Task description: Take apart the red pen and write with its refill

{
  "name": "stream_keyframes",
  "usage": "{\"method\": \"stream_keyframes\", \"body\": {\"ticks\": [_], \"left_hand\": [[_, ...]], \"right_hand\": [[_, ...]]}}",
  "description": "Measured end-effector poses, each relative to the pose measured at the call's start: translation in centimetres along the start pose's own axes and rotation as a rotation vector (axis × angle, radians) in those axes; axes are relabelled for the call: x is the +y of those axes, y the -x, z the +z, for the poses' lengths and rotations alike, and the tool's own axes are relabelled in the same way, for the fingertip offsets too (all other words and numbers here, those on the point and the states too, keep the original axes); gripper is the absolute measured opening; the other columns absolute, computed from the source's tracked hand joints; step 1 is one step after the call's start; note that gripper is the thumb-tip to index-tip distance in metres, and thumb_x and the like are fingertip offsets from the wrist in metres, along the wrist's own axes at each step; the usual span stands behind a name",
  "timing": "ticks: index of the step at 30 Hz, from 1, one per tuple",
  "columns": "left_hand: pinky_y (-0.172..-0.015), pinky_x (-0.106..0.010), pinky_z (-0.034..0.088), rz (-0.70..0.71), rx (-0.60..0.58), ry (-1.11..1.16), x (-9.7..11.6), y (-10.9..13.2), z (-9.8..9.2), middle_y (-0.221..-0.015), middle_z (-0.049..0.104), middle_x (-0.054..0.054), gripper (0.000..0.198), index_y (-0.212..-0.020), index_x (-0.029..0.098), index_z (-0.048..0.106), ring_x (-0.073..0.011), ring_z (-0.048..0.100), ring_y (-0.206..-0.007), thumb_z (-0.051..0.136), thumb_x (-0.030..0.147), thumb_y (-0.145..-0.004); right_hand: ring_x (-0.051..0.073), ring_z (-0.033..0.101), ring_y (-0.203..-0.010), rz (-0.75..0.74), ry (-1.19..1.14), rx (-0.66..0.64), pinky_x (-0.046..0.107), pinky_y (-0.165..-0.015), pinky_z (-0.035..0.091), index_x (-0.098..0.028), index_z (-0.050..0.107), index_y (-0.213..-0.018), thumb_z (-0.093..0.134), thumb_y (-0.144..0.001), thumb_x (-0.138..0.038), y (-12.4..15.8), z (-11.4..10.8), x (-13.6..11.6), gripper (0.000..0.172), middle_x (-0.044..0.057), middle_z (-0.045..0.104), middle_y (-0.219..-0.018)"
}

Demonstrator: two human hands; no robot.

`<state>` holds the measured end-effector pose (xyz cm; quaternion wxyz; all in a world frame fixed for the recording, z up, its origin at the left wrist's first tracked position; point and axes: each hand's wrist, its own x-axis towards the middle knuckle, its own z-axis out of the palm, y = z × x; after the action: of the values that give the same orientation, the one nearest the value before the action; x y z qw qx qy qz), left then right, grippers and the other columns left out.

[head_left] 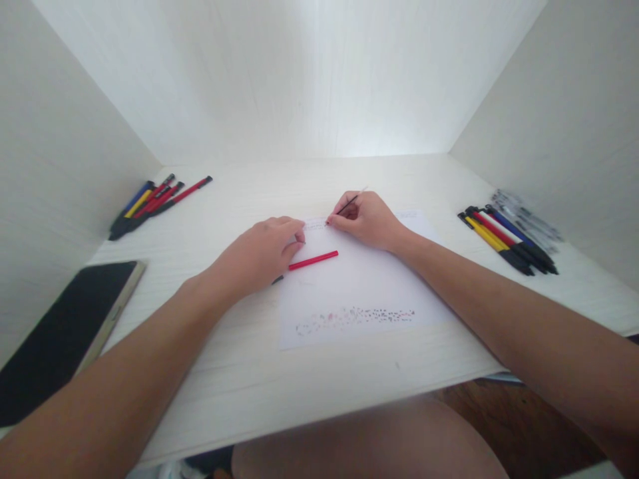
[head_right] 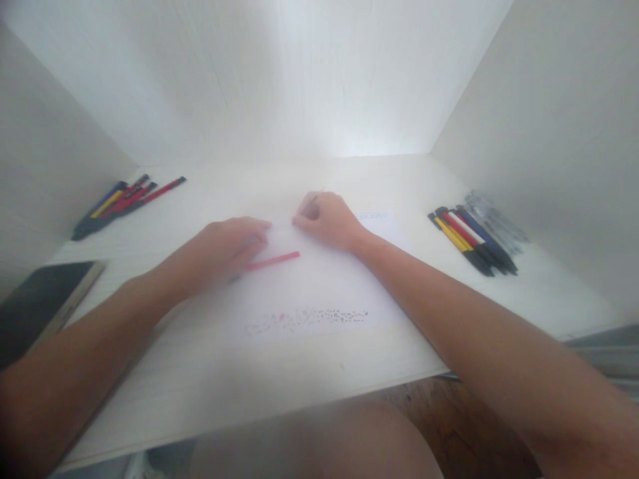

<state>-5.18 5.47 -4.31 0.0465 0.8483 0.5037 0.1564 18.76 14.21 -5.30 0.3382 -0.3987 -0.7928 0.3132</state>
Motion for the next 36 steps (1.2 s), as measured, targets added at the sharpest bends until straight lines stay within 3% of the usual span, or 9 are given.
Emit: {"method": "stream_keyframes", "body": {"ticks": [11,23,36], "left_hand": [[-0.104,-0.044,0.051,-0.009,0.009,0.007,0.08,0.02,-0.01,-0.126,0.074,-0.01,0.031,-0.113,0.022,0.067,-0.0283,0.068,-0.114,0.041,0.033,-0.103],[-0.101,-0.044,0.052,0.019,-0.002,0.004,-0.38,0.0,0.06,-0.124,0.074,-0.01,0.026,-0.11,0.024,0.065,-0.0287,0.069,-0.113,0.041,0.032,-0.102],[-0.107,-0.044,0.05,0.011,-0.059,0.0,0.24,-0.08,-0.68,-0.129,0.072,-0.011,0.026,-0.105,0.022,0.065,-0.0277,0.067,-0.119,0.04,0.028,-0.101]], "right_hand": [[0.022,0.067,-0.075,-0.028,0.0,0.0,0.036,-0.066,0.053,-0.02,0.07,-0.074,0.078,-0.082,-0.03,0.11,0.08,-0.16,0.016,0.008,0.075,-0.082],[0.022,0.066,-0.076,-0.028,0.009,0.038,0.035,-0.067,0.051,-0.019,0.069,-0.075,0.079,-0.081,-0.03,0.21,0.22,-0.06,0.015,0.008,0.074,-0.08],[0.02,0.064,-0.079,-0.061,0.09,0.0,0.031,-0.069,0.05,-0.017,0.069,-0.078,0.075,-0.085,-0.028,0.17,0.19,0.09,0.014,0.007,0.072,-0.082]]}}
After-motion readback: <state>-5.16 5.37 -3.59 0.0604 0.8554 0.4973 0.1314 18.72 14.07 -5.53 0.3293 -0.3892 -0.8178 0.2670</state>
